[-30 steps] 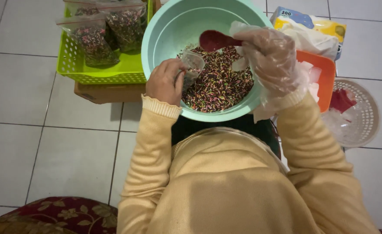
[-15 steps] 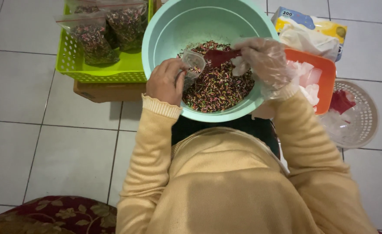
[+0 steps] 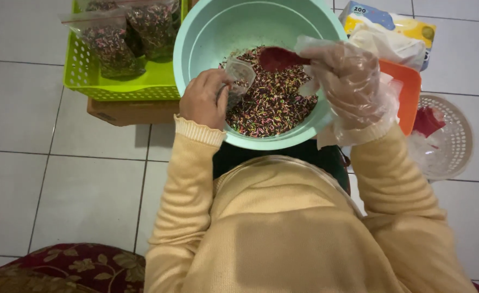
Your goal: Scooping sprinkles from a bowl into small plastic bags using a spoon and a measuring cup.
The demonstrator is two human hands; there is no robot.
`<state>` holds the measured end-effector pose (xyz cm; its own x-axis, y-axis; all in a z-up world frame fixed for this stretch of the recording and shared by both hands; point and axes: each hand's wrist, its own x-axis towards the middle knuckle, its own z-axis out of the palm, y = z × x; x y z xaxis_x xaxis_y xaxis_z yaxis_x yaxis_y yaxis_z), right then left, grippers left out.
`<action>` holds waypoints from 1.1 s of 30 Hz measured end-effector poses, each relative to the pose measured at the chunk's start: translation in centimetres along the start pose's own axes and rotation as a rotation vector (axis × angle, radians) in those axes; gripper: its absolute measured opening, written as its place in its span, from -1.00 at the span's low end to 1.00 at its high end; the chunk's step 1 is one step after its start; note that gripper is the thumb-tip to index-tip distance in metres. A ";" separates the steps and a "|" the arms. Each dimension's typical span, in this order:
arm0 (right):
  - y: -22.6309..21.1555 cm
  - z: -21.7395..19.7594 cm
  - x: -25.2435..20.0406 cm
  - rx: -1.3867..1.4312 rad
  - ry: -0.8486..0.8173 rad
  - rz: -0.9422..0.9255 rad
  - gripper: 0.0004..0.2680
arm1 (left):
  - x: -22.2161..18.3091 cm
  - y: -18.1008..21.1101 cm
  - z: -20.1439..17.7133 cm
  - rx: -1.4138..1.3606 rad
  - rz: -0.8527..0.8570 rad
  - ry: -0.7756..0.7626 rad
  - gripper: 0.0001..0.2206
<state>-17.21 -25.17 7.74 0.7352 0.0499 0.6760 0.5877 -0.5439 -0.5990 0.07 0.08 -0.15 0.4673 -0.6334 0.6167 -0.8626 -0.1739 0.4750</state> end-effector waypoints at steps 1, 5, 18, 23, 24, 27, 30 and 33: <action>2.2 -0.8 -1.0 0.762 -0.215 0.200 -0.72 | 0.0 -0.1 0.0 0.011 0.010 0.003 -0.82; -3.3 3.0 -0.7 0.139 0.033 0.208 -0.73 | 0.2 0.4 -0.3 0.010 0.031 0.019 -0.84; -1.7 0.6 -1.9 0.114 0.135 0.404 -0.86 | -0.5 -1.9 1.1 0.059 0.095 0.049 -0.91; -3.5 0.0 -0.6 0.129 0.166 0.379 -0.88 | 0.1 0.3 -0.2 0.008 -0.001 0.008 -0.83; -3.9 0.6 0.1 0.129 0.169 0.381 -0.88 | 0.0 0.4 -0.1 0.007 0.000 0.005 -0.83; -5.5 2.2 1.9 0.102 0.131 0.070 -0.84 | 0.1 0.5 -0.2 0.035 -0.016 -0.004 -0.82; -6.2 2.9 2.5 -0.056 0.035 0.064 -0.77 | 0.1 0.6 -0.4 0.007 0.003 -0.007 -0.83; -4.1 2.2 1.8 -0.088 0.092 -0.046 -0.83 | 0.1 0.5 -0.4 -0.003 0.004 0.013 -0.86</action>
<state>-17.54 -20.98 10.48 0.6716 0.0015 0.7409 0.5854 -0.6140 -0.5294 -0.26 0.17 0.42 0.4666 -0.6244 0.6264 -0.8637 -0.1692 0.4747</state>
